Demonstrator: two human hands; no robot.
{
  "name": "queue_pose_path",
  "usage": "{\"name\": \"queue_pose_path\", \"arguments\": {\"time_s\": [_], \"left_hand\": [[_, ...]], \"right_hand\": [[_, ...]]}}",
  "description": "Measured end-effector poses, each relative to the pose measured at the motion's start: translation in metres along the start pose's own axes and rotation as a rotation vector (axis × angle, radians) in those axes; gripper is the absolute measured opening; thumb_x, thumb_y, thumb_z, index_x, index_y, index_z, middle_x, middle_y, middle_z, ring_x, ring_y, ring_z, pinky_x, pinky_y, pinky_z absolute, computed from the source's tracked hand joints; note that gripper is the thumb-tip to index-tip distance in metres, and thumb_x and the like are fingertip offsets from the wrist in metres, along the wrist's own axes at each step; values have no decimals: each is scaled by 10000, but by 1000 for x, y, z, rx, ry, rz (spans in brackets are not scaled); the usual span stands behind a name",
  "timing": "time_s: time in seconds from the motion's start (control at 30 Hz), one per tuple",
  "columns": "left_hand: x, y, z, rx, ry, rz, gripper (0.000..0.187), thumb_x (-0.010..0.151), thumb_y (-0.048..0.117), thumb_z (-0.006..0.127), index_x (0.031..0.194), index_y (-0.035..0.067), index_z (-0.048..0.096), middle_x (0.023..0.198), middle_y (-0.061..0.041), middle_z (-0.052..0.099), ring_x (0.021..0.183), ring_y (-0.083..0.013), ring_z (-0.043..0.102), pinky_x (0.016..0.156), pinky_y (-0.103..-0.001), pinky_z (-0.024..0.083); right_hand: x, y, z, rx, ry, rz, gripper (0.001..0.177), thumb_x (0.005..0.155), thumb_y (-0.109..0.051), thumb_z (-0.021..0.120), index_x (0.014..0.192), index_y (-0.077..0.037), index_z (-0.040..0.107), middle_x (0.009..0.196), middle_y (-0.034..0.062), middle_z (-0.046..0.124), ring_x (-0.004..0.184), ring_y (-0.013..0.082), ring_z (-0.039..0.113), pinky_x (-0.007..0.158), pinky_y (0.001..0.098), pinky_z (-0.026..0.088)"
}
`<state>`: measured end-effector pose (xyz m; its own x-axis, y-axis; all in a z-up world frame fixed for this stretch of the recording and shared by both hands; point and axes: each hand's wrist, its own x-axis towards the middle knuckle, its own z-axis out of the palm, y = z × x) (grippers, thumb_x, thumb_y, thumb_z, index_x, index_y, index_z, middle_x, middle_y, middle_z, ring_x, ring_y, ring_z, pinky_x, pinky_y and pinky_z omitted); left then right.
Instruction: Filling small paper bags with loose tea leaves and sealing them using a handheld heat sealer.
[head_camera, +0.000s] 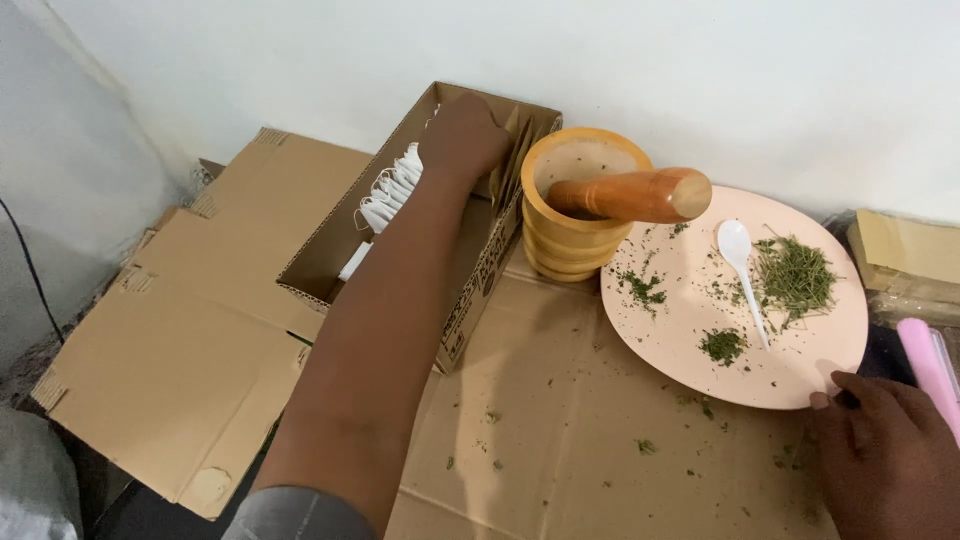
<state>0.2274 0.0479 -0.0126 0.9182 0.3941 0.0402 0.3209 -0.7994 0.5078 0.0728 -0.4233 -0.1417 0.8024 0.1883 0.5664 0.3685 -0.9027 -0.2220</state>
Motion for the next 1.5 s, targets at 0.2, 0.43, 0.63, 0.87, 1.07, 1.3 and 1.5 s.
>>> {"name": "queue_pose_path", "arguments": {"time_s": [0.2, 0.43, 0.63, 0.87, 1.07, 1.3, 1.5], "left_hand": [[2, 7, 8, -90, -32, -76, 298, 756, 136, 530, 545, 190, 327, 541, 46, 376, 547, -146, 375, 491, -330, 281], [7, 0, 17, -113, -32, -63, 237, 757, 120, 477, 564, 176, 352, 580, 21, 414, 573, -167, 399, 492, -349, 286], [14, -7, 26, -167, -70, -84, 143, 801, 195, 541, 715, 117, 624, 829, -67, 718, 807, -246, 657, 642, -381, 491], [18, -8, 25, -135, -41, -71, 243, 840, 246, 543, 631, 121, 533, 731, -71, 646, 710, -251, 598, 608, -385, 461], [37, -14, 41, -65, -111, -7, 372, 947, 408, 503, 882, 84, 674, 959, -133, 731, 911, -310, 674, 765, -418, 510], [22, -5, 33, -142, -249, -98, 437, 992, 439, 446, 1164, 83, 630, 1069, -114, 723, 921, -276, 682, 812, -394, 512], [18, -6, 31, -170, -217, -70, 406, 984, 451, 486, 1046, 85, 651, 1030, -125, 731, 869, -274, 692, 762, -404, 510]], "right_hand": [[-1, 3, 2, -35, -8, 17, 269, 1019, -120, 734, 1233, 37, 775, 1192, 217, 735, 983, 325, 699, 986, 427, 565], [-1, -2, 1, 31, 20, -7, 246, 1033, -54, 736, 1241, 76, 765, 1166, 245, 717, 1097, 361, 686, 1004, 448, 560], [-2, 5, 4, -43, -25, 78, 275, 1013, -113, 740, 1243, 31, 785, 1213, 208, 723, 894, 296, 700, 978, 411, 571], [-1, -3, 1, -14, -4, 39, 238, 1021, -71, 741, 1218, 56, 779, 1161, 201, 741, 1121, 310, 688, 1041, 414, 562], [0, -1, 0, -56, -15, 31, 246, 1017, -111, 733, 1213, 29, 782, 1159, 192, 745, 1107, 311, 695, 1019, 421, 568], [2, -8, -6, 1, -29, 60, 269, 1011, -76, 723, 1232, 69, 772, 1215, 238, 716, 903, 327, 694, 982, 429, 559], [-1, 2, 1, -15, -3, -10, 251, 1001, -66, 753, 1212, 69, 770, 1138, 208, 743, 1110, 325, 691, 1006, 431, 576]]}}
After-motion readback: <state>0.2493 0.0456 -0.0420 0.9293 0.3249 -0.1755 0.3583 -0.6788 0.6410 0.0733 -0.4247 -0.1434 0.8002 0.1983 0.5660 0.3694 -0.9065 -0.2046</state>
